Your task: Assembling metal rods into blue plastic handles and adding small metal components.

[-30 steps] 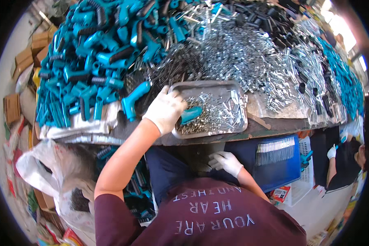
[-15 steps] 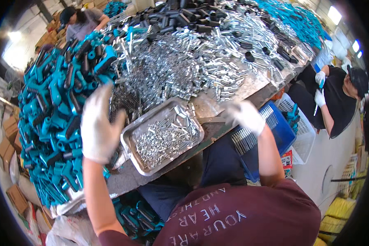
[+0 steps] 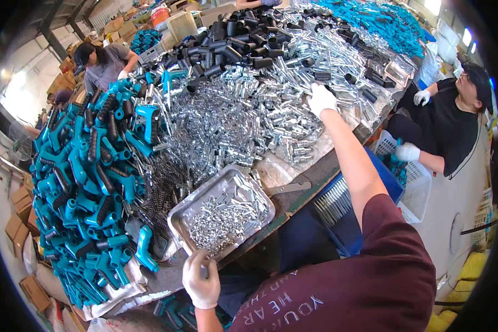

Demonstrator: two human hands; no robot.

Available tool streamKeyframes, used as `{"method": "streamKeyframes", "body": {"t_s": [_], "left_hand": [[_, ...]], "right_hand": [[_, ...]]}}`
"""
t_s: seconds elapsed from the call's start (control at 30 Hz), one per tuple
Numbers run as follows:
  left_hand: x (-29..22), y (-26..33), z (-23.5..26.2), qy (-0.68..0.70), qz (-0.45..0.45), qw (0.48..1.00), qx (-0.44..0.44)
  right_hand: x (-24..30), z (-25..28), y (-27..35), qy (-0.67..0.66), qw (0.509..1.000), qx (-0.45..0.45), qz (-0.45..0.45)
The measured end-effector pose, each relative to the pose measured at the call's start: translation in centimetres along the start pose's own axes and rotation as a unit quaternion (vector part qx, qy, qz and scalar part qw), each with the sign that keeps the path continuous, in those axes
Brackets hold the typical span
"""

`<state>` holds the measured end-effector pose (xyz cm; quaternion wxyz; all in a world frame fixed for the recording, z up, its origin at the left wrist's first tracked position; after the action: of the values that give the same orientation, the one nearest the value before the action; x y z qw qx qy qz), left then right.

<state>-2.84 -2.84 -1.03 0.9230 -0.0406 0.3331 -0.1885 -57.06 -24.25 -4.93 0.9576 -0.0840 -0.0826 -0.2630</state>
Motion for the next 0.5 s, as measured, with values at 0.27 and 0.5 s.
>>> {"method": "streamKeyframes", "body": {"t_s": [0.27,0.5], "left_hand": [[-1.5,-1.3,-0.8,0.047,-0.028,0.998,0.036],[-2.7,-4.6,-1.5,0.237,0.086,0.966,0.059]], "right_hand": [[-0.8,-0.3,-0.6,0.063,0.998,0.025,0.002],[5.3,8.5,15.2,-0.248,0.957,0.138,0.059]]}}
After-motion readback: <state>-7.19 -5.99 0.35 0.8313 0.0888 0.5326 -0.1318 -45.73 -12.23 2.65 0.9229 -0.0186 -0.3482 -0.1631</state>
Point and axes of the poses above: each hand's wrist, its own y-axis away from the middle knuckle, its own z-axis out of the back of the hand, x = y × z, the point moved 3 cm from there along -y, towards the middle knuckle, and after that the axes turned 12 degrees about x, right-handed, at the moved point
